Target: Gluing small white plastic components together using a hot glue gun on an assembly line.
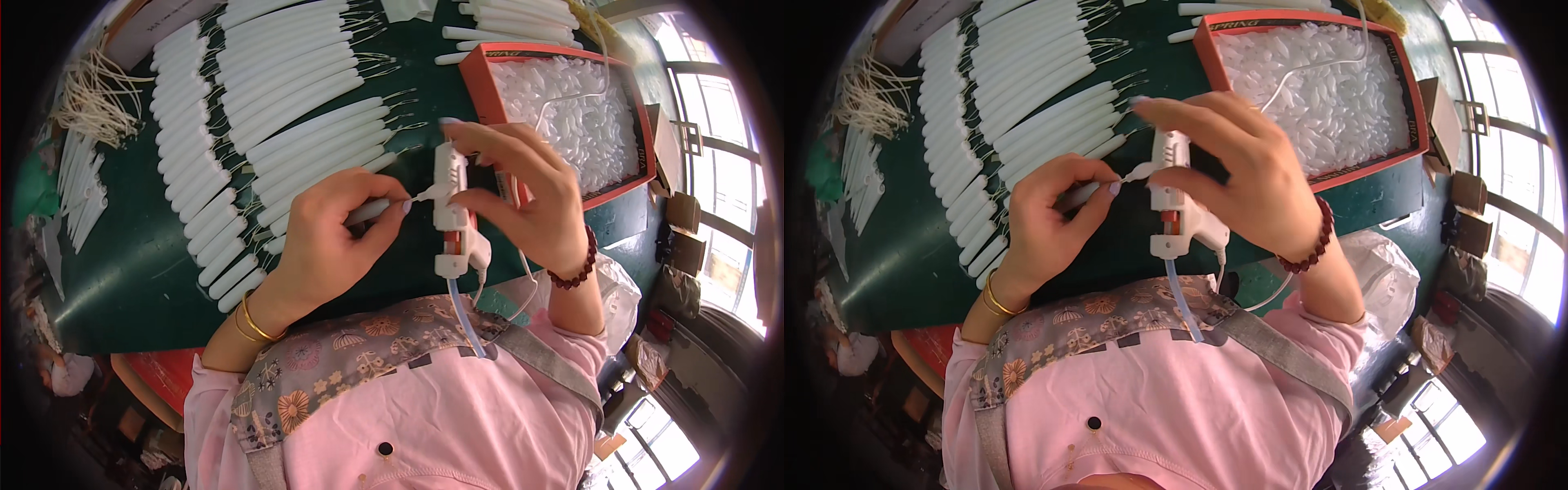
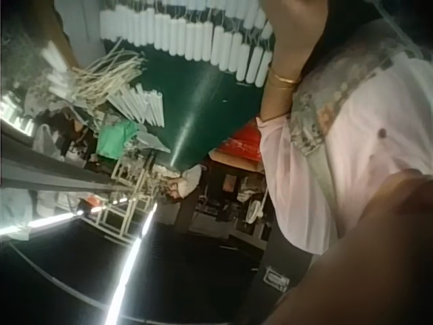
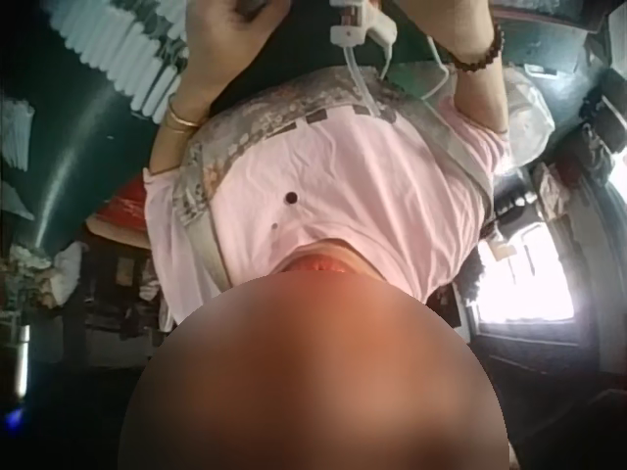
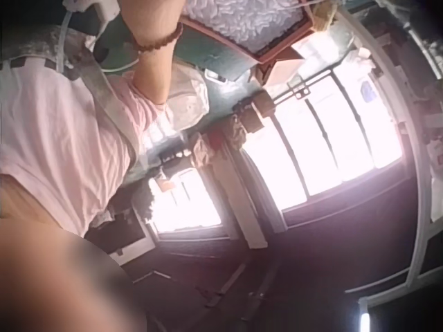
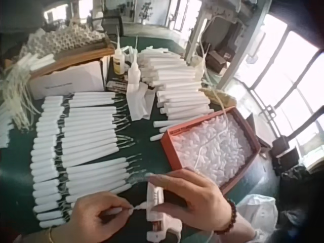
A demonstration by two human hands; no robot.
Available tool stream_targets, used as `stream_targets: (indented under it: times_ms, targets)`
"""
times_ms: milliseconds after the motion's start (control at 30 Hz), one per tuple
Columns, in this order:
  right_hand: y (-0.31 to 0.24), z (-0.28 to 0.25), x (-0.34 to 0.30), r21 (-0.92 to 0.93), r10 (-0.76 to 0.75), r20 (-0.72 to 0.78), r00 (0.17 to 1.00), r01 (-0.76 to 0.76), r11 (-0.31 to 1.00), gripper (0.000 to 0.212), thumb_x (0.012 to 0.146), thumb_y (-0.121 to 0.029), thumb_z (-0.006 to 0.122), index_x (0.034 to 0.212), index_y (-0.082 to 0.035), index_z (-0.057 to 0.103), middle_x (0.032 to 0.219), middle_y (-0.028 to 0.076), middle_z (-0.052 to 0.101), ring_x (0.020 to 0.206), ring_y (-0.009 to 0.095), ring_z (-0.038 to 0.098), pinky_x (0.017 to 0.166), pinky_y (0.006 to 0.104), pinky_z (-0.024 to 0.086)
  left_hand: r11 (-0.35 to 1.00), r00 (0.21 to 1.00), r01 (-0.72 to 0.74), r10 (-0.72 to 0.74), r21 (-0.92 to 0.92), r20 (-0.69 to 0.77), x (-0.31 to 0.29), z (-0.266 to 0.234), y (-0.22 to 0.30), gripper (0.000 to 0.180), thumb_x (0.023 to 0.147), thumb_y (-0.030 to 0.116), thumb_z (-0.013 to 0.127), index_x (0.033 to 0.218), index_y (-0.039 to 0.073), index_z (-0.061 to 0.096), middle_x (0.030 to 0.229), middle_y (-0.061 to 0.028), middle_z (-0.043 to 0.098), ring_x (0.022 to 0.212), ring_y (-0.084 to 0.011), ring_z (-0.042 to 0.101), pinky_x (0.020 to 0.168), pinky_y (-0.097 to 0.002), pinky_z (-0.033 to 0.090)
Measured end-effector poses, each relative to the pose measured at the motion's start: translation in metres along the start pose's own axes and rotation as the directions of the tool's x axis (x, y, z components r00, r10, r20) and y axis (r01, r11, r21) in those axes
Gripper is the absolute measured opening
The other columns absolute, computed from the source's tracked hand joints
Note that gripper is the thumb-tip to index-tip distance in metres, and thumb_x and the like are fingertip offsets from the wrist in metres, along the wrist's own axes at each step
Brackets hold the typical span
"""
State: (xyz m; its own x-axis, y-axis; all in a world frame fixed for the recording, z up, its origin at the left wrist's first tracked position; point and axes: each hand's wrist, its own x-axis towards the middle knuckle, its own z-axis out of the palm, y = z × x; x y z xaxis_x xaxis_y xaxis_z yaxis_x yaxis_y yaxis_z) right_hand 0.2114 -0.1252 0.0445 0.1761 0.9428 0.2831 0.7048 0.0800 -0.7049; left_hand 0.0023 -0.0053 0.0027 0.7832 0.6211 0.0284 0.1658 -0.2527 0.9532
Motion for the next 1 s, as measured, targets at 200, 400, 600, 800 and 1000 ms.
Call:
stream_targets:
  times_ms: [200, 400, 600, 800, 1000]
  targets:
    - [0.038, -0.053, -0.095, -0.267, 0.219, -0.253, 0.942, -0.286, 0.92, 0.033, 0.071, 0.0, 0.086, 0.102, 0.0, 0.077, 0.099, 0.013, 0.07, 0.093, 0.028, 0.068, 0.083, 0.0377, 0.054, 0.967, 0.974, -0.225, 0.226, 0.12, 0.012, 0.001, 0.006, -0.004, 0.012, 0.082, -0.003, 0.077, 0.09, 0.002, 0.071, 0.094, -0.0087, 0.067, 0.082, -0.027, 0.066, 0.073, -0.0361, 0.054]
    - [0.044, -0.034, -0.115, -0.497, -0.031, -0.193, 0.981, -0.07, 0.865, 0.04, 0.063, -0.037, 0.091, 0.09, -0.012, 0.075, 0.091, 0.001, 0.069, 0.088, 0.025, 0.064, 0.086, 0.0386, 0.044, 0.973, 0.979, -0.204, 0.206, 0.106, -0.003, 0.001, 0.005, 0.005, 0.011, 0.085, -0.005, 0.075, 0.094, 0.0, 0.071, 0.094, -0.0097, 0.067, 0.079, -0.0222, 0.066, 0.07, -0.031, 0.054]
    - [0.053, -0.032, -0.138, -0.548, 0.007, -0.236, 0.972, -0.139, 0.825, 0.035, 0.066, -0.033, 0.091, 0.086, -0.012, 0.072, 0.087, 0.001, 0.069, 0.085, 0.024, 0.062, 0.084, 0.0396, 0.043, 0.976, 0.986, -0.164, 0.166, 0.142, -0.003, -0.001, -0.002, 0.001, 0.011, 0.085, -0.005, 0.075, 0.094, 0.0, 0.071, 0.093, -0.0092, 0.067, 0.078, -0.0207, 0.065, 0.07, -0.0305, 0.053]
    - [0.08, -0.037, -0.144, -0.549, 0.057, -0.34, 0.939, -0.248, 0.799, 0.034, 0.066, -0.017, 0.093, 0.09, -0.006, 0.071, 0.094, 0.006, 0.07, 0.096, 0.03, 0.064, 0.097, 0.0443, 0.045, 0.974, 0.983, -0.181, 0.184, 0.136, -0.009, -0.006, -0.008, -0.013, 0.012, 0.086, -0.004, 0.075, 0.095, 0.0, 0.071, 0.094, -0.0087, 0.068, 0.078, -0.0197, 0.064, 0.069, -0.0301, 0.053]
    - [0.056, -0.047, -0.121, -0.538, 0.063, -0.358, 0.932, -0.261, 0.801, 0.043, 0.066, -0.019, 0.094, 0.097, -0.003, 0.071, 0.117, 0.014, 0.068, 0.112, 0.036, 0.065, 0.108, 0.0487, 0.046, 0.98, 0.986, -0.158, 0.162, 0.125, -0.023, -0.018, -0.016, -0.011, 0.015, 0.083, -0.006, 0.078, 0.095, 0.001, 0.073, 0.095, -0.0095, 0.069, 0.079, -0.0209, 0.067, 0.07, -0.0305, 0.055]
